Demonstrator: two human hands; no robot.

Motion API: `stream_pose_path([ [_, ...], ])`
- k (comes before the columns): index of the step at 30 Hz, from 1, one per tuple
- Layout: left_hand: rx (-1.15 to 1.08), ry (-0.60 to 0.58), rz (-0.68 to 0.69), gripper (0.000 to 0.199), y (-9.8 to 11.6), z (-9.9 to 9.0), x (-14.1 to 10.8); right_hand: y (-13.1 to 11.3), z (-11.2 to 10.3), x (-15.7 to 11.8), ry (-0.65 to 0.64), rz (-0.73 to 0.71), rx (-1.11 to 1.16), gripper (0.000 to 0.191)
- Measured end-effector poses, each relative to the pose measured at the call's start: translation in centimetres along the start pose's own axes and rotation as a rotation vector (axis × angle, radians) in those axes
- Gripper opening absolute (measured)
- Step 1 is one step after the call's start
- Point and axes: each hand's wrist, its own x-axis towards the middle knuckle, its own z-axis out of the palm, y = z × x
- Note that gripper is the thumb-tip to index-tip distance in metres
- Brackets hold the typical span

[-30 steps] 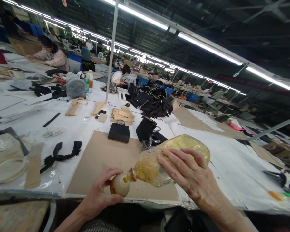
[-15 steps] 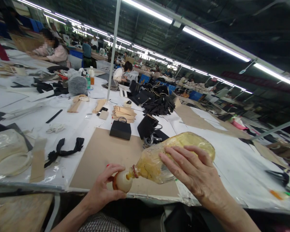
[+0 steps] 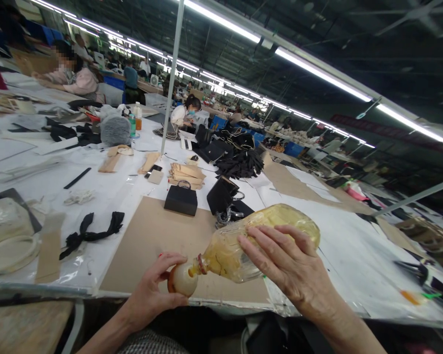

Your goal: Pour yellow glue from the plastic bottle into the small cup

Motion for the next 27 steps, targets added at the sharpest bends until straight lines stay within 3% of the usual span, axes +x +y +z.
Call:
stream_pose_path([
  [23,-0.011,0.007,0.038,0.067,-0.3,-0.2,0.7,0.1,0.2,0.7,-0.006,-0.027,0.02,0.052],
  [27,-0.004,0.018,0.035,0.068,-0.5,-0.3,0.7,0.2,0.1,0.8,-0.065,-0.057,-0.008,0.054],
])
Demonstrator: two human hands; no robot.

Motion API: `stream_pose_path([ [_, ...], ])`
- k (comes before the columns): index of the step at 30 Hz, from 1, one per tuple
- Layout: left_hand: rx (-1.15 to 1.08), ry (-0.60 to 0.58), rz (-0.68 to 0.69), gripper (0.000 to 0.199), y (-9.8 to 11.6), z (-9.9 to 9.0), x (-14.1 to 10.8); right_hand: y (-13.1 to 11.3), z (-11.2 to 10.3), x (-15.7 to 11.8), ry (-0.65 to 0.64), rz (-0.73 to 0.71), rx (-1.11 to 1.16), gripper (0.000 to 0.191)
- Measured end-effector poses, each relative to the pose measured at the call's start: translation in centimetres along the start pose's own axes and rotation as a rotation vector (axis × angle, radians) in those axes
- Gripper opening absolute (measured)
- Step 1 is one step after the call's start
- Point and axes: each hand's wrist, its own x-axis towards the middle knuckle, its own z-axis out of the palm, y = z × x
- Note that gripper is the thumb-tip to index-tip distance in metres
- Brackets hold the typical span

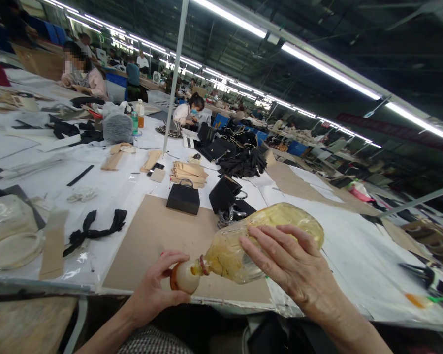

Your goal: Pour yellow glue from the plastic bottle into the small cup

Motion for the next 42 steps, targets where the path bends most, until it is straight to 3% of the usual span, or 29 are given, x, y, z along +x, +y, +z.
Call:
stream_pose_path([
  [5,-0.001,0.002,0.001,0.07,-0.33,-0.03,0.01,0.02,0.15,0.08,0.037,0.009,0.024,0.05],
  [10,0.003,-0.006,0.01,0.07,-0.53,-0.01,-0.01,0.01,-0.19,0.13,-0.034,0.0,0.003,0.055],
  [23,-0.024,-0.006,0.003,0.068,0.34,0.24,0.22,0.4,0.1,-0.14,0.049,0.025,0.031,0.049],
  [42,-0.024,-0.004,-0.001,0.067,0.26,0.06,-0.1,0.07,-0.13,-0.36,0.016,0.025,0.021,0.052],
])
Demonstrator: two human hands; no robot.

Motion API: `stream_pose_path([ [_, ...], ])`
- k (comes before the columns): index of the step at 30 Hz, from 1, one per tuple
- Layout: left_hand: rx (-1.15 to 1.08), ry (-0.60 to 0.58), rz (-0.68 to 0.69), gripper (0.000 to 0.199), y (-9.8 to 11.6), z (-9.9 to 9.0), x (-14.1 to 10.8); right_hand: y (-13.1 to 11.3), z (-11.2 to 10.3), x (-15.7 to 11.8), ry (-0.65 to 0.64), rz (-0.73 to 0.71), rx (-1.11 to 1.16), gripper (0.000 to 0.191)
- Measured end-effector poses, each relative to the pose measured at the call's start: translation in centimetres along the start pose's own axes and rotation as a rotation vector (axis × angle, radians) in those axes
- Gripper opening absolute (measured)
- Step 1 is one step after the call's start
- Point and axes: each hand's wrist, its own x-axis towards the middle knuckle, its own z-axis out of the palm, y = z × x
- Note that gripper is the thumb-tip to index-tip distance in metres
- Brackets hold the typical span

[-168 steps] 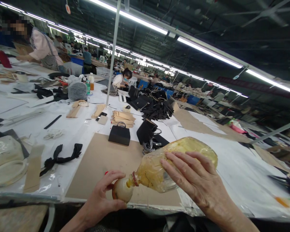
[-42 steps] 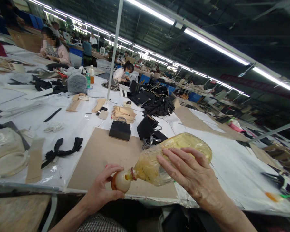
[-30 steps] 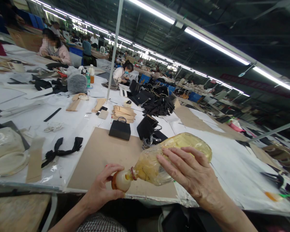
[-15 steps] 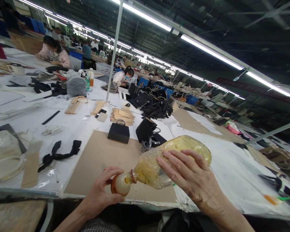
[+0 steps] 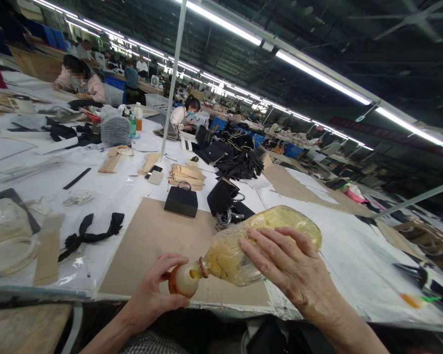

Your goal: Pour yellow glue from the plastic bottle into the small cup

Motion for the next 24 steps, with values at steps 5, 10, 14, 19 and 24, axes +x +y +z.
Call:
stream_pose_path([
  [5,-0.01,-0.005,0.0,0.067,-0.12,-0.11,-0.09,-0.08,0.1,-0.01,0.01,-0.012,-0.002,0.053],
  [10,-0.015,-0.01,0.018,0.067,-0.06,-0.07,-0.16,0.06,-0.11,-0.18,-0.011,-0.031,-0.006,0.053],
  [14,-0.002,-0.009,0.017,0.066,0.23,-0.04,-0.21,-0.05,-0.15,-0.29,0.0,-0.015,-0.002,0.053],
  [19,0.001,-0.012,0.0,0.066,0.21,0.02,-0.25,-0.4,0.22,-0.51,0.022,0.035,0.029,0.054],
  [24,-0.001,-0.032,0.005,0.065,0.22,0.18,-0.07,-0.42,0.74,-0.9,0.02,0.029,0.052,0.051],
])
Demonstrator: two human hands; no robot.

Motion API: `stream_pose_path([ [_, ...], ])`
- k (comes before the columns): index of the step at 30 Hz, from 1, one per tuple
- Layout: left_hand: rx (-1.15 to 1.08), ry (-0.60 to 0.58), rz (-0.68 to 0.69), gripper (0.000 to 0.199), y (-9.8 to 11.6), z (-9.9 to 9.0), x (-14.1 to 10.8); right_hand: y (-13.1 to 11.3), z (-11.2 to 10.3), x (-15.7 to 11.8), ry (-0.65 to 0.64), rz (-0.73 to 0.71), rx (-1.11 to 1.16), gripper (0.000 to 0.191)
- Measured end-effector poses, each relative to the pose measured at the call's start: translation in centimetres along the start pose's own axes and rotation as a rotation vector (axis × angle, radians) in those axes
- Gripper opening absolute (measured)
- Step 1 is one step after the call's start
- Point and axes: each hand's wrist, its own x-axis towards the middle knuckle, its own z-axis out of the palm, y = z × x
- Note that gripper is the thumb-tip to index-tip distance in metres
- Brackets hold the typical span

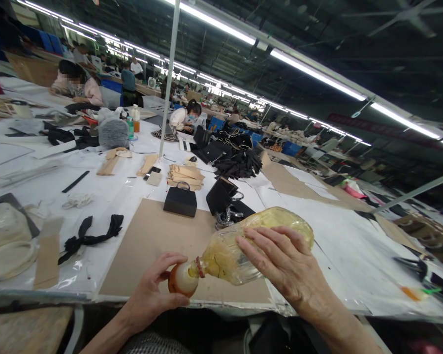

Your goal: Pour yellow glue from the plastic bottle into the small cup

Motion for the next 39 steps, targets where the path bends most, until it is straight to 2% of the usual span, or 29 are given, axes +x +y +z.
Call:
stream_pose_path([
  [7,0.006,-0.003,-0.013,0.064,0.4,0.1,0.0,-0.2,0.6,-0.5,0.026,0.056,0.029,0.052],
  [15,-0.007,0.002,-0.005,0.063,0.5,0.1,0.3,-0.6,2.4,-1.8,0.093,0.153,0.102,0.055],
  [21,0.011,0.005,-0.03,0.062,0.8,0.2,0.4,-2.0,3.9,-2.4,0.15,0.235,0.172,0.059],
  [25,0.027,0.004,-0.046,0.062,0.8,0.3,0.3,-2.9,4.6,-2.6,0.174,0.283,0.23,0.052],
  [34,0.032,0.028,-0.067,0.059,1.2,0.6,0.2,-3.9,5.0,-3.2,0.186,0.338,0.236,0.051],
  [39,0.044,0.047,-0.086,0.058,1.3,0.9,0.2,-4.1,4.8,-3.3,0.159,0.323,0.191,0.049],
])
